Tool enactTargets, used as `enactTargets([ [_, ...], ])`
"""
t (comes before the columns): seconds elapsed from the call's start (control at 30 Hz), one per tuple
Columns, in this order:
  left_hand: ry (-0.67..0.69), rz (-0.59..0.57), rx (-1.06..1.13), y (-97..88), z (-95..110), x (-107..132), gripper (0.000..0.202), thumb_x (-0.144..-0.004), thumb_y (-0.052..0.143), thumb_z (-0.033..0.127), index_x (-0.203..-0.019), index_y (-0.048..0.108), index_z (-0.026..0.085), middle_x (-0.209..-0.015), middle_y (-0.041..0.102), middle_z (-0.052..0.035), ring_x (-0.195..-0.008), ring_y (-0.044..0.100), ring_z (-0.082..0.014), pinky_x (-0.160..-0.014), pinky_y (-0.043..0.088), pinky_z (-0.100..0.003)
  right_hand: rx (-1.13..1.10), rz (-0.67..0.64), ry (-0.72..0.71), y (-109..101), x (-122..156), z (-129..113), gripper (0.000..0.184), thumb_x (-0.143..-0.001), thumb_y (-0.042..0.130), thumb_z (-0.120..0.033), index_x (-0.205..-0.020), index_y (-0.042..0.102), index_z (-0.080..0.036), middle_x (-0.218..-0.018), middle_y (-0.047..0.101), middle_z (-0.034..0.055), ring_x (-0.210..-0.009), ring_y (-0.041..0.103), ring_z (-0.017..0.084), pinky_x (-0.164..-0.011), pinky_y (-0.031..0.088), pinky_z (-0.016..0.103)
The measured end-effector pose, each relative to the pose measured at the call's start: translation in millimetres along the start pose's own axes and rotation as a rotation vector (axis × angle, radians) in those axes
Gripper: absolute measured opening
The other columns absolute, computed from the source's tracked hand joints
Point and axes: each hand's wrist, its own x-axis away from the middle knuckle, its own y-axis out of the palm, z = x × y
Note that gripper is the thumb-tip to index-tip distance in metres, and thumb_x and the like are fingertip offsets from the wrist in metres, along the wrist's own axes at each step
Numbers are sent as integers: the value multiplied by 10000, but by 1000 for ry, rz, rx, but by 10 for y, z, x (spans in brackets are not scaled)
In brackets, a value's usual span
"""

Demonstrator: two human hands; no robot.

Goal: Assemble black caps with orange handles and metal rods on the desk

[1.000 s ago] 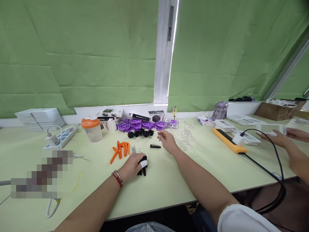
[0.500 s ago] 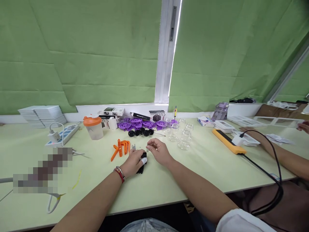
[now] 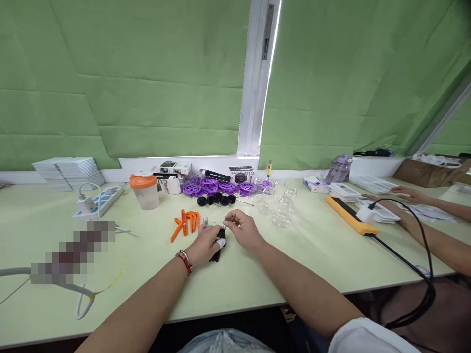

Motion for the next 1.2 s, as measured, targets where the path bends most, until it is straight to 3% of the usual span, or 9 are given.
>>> enactTargets([
  [0.43,7,-7,-20,12,-3,-22,56,-809,419,184,-856,446,199,-776,532,-10,-772,449,-195,-815,323,-386,79,-23,-61,-8,2,12,139,-811,556,-299,-897,584,-193,-806,630,16,-731,571,134,-660,447,256],
  [0.73,19,4,2,39,-33,-26,163,-788,419,142,-931,464,205,-814,559,-13,-800,471,-204,-824,312,-389,92,-38,-81,-17,8,4,138,-816,556,-310,-890,587,-197,-813,633,17,-729,576,135,-662,453,257],
  [1.2,36,5,-5,49,-48,-32,86,-796,402,166,-865,435,205,-775,536,0,-768,460,-191,-824,318,-395,100,-40,-90,-23,3,10,140,-816,547,-301,-894,590,-194,-810,632,20,-722,568,133,-645,445,251],
])
